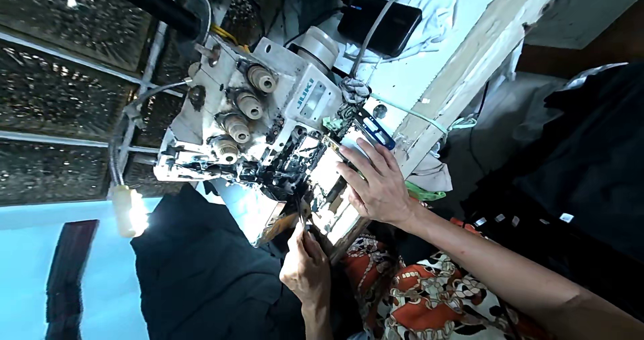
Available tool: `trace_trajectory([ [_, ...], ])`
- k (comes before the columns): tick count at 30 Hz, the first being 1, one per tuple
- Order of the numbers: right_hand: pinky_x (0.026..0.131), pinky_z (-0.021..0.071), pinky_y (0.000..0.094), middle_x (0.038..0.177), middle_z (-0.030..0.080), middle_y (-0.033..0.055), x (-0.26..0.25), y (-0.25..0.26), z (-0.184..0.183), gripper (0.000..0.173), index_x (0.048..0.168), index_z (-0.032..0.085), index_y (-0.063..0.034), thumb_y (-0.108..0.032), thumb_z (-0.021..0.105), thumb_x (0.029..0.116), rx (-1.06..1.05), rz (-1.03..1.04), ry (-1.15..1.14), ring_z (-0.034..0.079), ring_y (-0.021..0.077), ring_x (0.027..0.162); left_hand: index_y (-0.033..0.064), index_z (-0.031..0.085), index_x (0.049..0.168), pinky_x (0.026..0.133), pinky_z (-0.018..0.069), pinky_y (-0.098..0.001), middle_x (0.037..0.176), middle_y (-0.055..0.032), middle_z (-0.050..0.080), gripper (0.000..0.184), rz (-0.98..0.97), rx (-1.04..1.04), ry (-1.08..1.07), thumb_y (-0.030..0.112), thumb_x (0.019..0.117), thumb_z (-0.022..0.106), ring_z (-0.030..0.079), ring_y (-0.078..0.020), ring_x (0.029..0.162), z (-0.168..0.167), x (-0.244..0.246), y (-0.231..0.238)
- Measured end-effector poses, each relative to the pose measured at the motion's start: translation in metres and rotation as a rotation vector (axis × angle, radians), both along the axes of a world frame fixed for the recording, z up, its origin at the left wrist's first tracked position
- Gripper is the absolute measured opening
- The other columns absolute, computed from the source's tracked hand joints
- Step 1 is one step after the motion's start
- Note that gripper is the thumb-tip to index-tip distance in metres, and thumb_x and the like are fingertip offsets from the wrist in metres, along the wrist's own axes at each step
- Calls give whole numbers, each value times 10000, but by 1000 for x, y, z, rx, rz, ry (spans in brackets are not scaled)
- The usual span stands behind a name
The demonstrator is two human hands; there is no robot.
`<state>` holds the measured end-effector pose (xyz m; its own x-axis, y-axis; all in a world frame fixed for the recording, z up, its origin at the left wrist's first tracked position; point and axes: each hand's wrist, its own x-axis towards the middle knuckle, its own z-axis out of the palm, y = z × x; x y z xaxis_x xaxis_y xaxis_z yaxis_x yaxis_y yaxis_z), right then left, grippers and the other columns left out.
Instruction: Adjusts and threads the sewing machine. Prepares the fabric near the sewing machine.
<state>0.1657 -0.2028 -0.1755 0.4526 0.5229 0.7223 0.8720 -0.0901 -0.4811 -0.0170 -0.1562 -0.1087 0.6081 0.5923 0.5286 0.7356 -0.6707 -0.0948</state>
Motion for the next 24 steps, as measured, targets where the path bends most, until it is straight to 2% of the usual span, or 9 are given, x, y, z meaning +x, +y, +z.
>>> trace_trajectory([
  [7, 1103, 394, 550, 1407, 637, 134, 0, -1, 2, 369, 1194, 741, -136, -255, 527, 917, -9, 13, 12, 523, 397, 1368, -105, 716, 1041, 506, 511, -448, 698, -216, 690, 224, 32, 54, 24, 32, 961, 559, 675, -342, 553, -8, 11, 13],
  [12, 1104, 392, 546, 1400, 643, 128, 0, -1, 1, 368, 1188, 744, -133, -251, 529, 914, 2, 12, 12, 529, 393, 1363, -82, 728, 996, 507, 507, -438, 680, -195, 687, 208, 44, 88, 33, 56, 970, 575, 682, -330, 559, -10, 15, 20],
  [15, 1104, 389, 549, 1405, 639, 130, 0, -1, 1, 374, 1194, 741, -129, -258, 529, 913, 0, 18, 13, 522, 394, 1369, -74, 721, 989, 493, 493, -459, 656, -196, 670, 215, 59, 39, 59, 60, 970, 553, 672, -339, 543, 1, 13, 17],
  [17, 1099, 398, 558, 1402, 641, 133, 0, -1, 1, 370, 1192, 740, -128, -264, 524, 925, 5, 22, 20, 526, 396, 1367, -90, 710, 1023, 507, 503, -479, 693, -211, 681, 206, 40, -76, 72, 41, 970, 560, 666, -346, 552, 20, 12, 10],
  [19, 1102, 401, 560, 1400, 642, 133, 0, -1, 0, 368, 1199, 735, -129, -258, 528, 924, 5, 28, 29, 526, 397, 1368, -87, 704, 1047, 507, 497, -437, 718, -189, 680, 211, 2, -210, 92, 39, 952, 564, 634, -282, 542, 44, 5, 1],
  [22, 1110, 394, 548, 1397, 644, 134, -1, 0, 0, 370, 1207, 733, -130, -251, 519, 930, 9, 26, 32, 518, 393, 1375, -74, 703, 1040, 485, 412, -211, 658, -65, 597, 235, -58, -392, 62, 70, 944, 544, 485, -48, 506, 69, -9, -14],
  [24, 1115, 394, 542, 1393, 648, 132, -1, 0, -1, 371, 1206, 735, -132, -251, 510, 935, 14, 24, 29, 519, 392, 1376, -78, 702, 1046, 494, 386, -137, 653, -29, 587, 244, -68, -475, 27, 71, 941, 541, 459, 31, 517, 76, -14, -22],
])
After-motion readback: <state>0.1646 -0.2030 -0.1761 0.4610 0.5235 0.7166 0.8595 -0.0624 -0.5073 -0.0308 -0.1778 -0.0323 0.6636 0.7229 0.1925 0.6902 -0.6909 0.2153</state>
